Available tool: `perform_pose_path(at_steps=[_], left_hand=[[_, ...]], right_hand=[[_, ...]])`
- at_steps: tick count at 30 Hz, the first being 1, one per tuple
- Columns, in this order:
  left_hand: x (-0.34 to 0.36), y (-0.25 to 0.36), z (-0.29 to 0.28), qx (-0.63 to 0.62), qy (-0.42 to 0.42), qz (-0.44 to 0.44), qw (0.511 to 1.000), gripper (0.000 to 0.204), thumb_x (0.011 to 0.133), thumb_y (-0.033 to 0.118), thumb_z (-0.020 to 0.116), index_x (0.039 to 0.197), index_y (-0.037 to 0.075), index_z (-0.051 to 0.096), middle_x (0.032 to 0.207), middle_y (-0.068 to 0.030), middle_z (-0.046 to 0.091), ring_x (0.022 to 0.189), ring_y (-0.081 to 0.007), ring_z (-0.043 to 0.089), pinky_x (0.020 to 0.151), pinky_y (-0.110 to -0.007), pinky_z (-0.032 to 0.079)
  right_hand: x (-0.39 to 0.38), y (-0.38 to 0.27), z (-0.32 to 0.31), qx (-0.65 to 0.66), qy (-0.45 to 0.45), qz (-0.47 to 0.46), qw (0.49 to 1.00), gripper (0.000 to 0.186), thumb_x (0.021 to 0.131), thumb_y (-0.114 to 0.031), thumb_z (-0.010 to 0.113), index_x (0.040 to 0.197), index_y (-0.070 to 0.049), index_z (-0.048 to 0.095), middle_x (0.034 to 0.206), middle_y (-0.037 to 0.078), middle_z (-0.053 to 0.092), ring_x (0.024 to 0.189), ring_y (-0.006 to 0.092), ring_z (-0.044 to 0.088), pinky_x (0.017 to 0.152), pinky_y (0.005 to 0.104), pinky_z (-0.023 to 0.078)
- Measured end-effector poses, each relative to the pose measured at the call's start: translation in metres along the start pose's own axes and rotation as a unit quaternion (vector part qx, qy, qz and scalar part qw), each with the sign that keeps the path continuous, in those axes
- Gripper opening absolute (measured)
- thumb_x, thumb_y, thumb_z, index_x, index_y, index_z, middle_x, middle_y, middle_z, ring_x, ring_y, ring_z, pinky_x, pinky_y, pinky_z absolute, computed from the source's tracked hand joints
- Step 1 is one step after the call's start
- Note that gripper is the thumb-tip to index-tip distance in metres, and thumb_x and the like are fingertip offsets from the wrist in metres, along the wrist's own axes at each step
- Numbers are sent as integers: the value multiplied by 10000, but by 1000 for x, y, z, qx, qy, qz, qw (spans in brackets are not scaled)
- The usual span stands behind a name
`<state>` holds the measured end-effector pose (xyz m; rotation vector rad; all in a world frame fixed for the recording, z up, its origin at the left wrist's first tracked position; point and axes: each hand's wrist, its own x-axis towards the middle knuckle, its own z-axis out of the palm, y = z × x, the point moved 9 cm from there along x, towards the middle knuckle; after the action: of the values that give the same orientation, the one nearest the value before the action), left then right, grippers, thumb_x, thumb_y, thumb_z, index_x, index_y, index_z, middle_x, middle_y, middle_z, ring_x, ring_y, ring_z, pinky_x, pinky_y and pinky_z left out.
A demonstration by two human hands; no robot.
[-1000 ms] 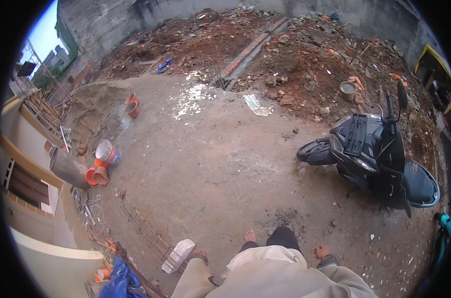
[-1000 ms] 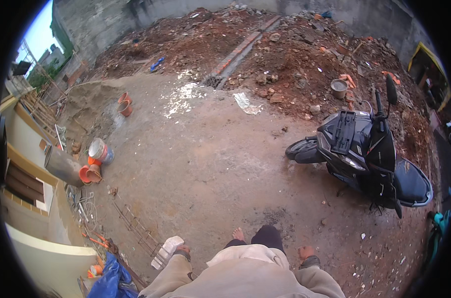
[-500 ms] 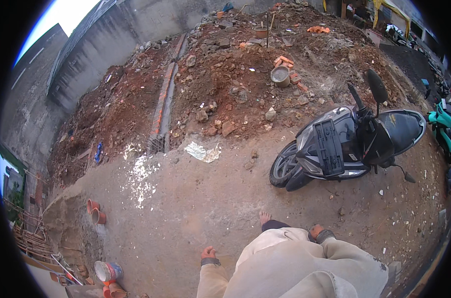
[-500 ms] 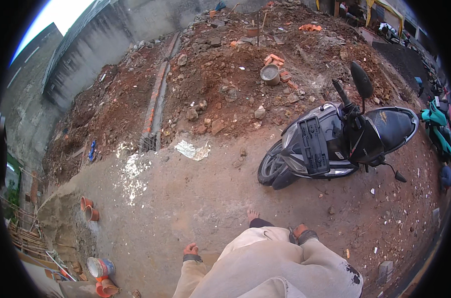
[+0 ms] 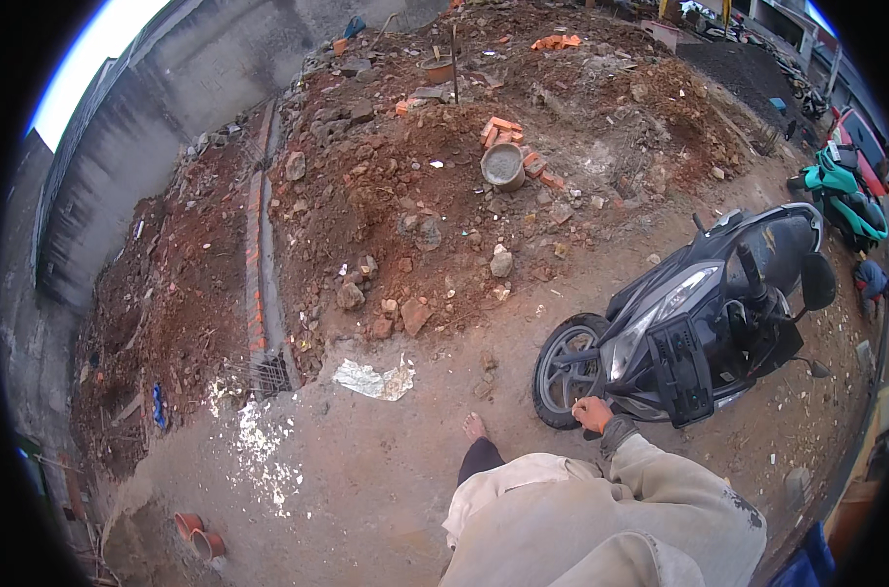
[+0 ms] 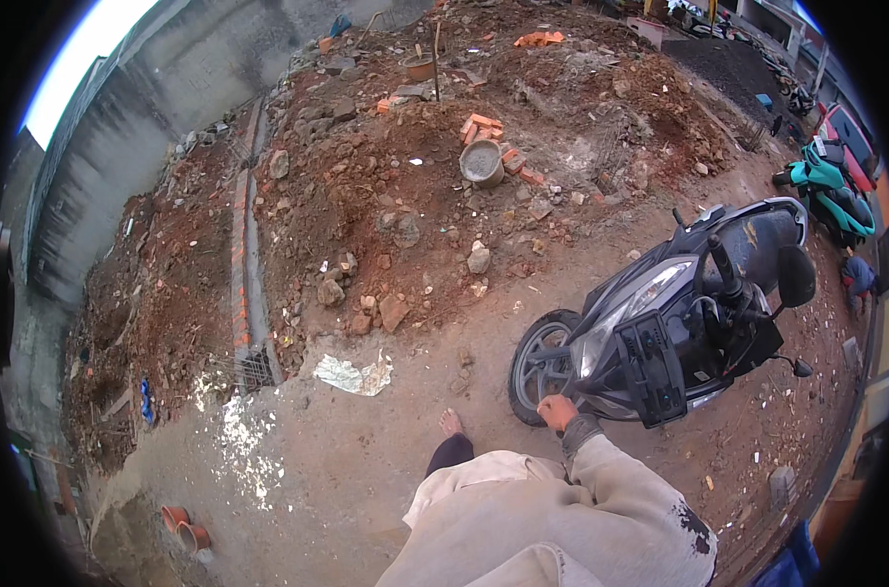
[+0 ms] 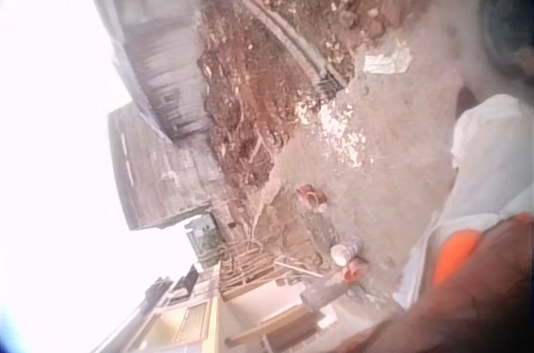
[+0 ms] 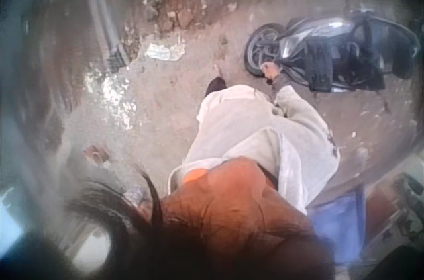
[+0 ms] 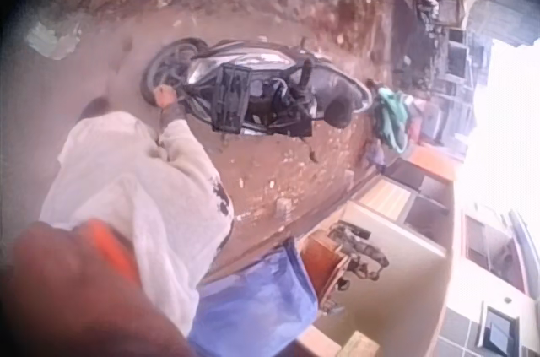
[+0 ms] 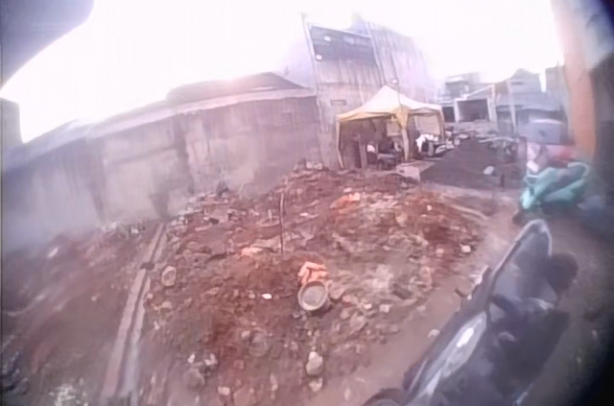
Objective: The person scoops cement from a bucket with a trowel and spreads it on the ground to form a linear bed. They then place red bricks one by one onto the cement, tapping them into alignment to create a short brick path.
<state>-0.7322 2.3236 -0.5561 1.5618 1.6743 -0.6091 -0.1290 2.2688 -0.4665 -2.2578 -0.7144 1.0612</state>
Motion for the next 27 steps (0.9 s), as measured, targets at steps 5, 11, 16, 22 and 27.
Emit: perform_pose_path(at_steps=[5,11,16,22,27], left_hand=[[152,77,-162,-126,37,14,991,317,818,226,661,1073,41,698,862,-137,710,799,-222,681,728,-365,539],[312,298,-413,-52,177,209,960,269,761,93,618,1000,9,710,873,-150,711,783,-204,671,712,-333,536],[347,510,-479,-97,221,315,918,259,790,54,634,1036,10,699,915,-149,711,827,-230,676,780,-341,535],[381,645,-371,-180,69,254,948,221,795,86,656,1001,30,715,835,-96,706,747,-163,661,696,-314,536],[367,712,-325,-49,-8,254,966,256,760,167,710,1002,85,721,824,-77,709,824,-177,673,778,-344,527]], right_hand=[[38,3,4,-39,68,10,997,197,831,-181,632,914,-25,718,769,112,700,719,207,686,693,351,541],[81,-38,-33,123,192,59,972,163,842,-134,607,877,-12,709,747,85,693,649,159,670,618,313,537],[155,-44,-95,211,260,102,937,154,845,-118,594,855,-12,705,717,67,682,542,132,626,556,291,514],[297,-48,-234,152,310,67,936,155,851,-117,596,876,1,694,693,56,664,530,129,612,526,293,494],[342,-76,-380,221,335,103,910,166,878,-121,593,926,9,685,721,52,662,531,110,601,509,268,490]])
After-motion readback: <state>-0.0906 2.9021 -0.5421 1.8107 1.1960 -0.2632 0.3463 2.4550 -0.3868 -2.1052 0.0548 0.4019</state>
